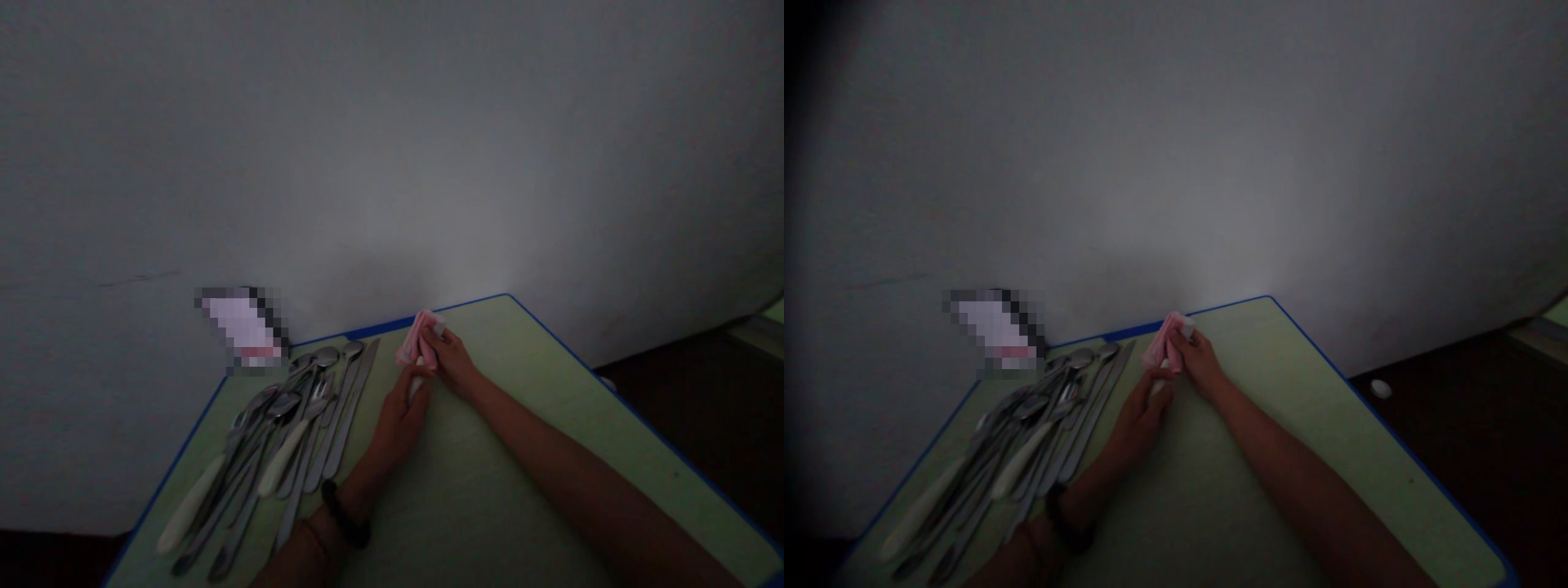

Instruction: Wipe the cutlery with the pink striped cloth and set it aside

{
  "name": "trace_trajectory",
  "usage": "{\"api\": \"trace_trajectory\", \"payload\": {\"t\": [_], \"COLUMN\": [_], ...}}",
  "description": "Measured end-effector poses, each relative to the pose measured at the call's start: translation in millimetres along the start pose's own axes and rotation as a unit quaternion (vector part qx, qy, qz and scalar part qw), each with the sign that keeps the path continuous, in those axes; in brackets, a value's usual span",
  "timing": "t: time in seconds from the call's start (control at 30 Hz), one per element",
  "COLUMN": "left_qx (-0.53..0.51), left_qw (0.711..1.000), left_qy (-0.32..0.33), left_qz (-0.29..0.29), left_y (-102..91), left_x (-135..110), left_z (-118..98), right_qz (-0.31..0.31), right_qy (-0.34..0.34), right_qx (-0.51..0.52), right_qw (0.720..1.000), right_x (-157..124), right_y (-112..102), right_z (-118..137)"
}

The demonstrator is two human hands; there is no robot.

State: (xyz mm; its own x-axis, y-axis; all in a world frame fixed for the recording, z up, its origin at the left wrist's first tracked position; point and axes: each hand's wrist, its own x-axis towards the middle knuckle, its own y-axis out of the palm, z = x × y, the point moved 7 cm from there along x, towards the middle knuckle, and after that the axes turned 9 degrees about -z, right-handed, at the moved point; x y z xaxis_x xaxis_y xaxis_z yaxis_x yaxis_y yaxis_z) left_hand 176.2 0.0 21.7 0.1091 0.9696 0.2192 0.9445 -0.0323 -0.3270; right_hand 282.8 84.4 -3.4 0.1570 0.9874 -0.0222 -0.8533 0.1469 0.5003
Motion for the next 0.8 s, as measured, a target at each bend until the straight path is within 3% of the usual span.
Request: {"api": "trace_trajectory", "payload": {"t": [0.1, 0.23, 0.43, 0.53, 0.8], "left_qx": [-0.023, -0.055, 0.055, 0.069, 0.048], "left_qw": [0.999, 0.996, 0.996, 0.995, 0.996], "left_qy": [-0.027, -0.069, -0.015, 0.002, -0.011], "left_qz": [-0.022, -0.008, 0.071, 0.078, 0.072], "left_y": [-3.6, -0.9, 7.0, 7.2, 6.6], "left_x": [-1.8, -2.8, -4.2, -5.8, -5.7], "left_z": [2.3, 5.6, -2.8, -7.7, -7.3], "right_qz": [-0.021, -0.023, 0.023, 0.053, 0.098], "right_qy": [0.014, 0.075, 0.139, 0.157, 0.116], "right_qx": [0.071, 0.108, 0.085, 0.079, 0.026], "right_qw": [0.997, 0.991, 0.986, 0.983, 0.988], "right_x": [4.2, 5.7, -2.7, -7.6, -13.7], "right_y": [-1.5, 1.5, 8.6, 13.1, 15.7], "right_z": [0.3, -5.9, -13.2, -13.0, -3.1]}}
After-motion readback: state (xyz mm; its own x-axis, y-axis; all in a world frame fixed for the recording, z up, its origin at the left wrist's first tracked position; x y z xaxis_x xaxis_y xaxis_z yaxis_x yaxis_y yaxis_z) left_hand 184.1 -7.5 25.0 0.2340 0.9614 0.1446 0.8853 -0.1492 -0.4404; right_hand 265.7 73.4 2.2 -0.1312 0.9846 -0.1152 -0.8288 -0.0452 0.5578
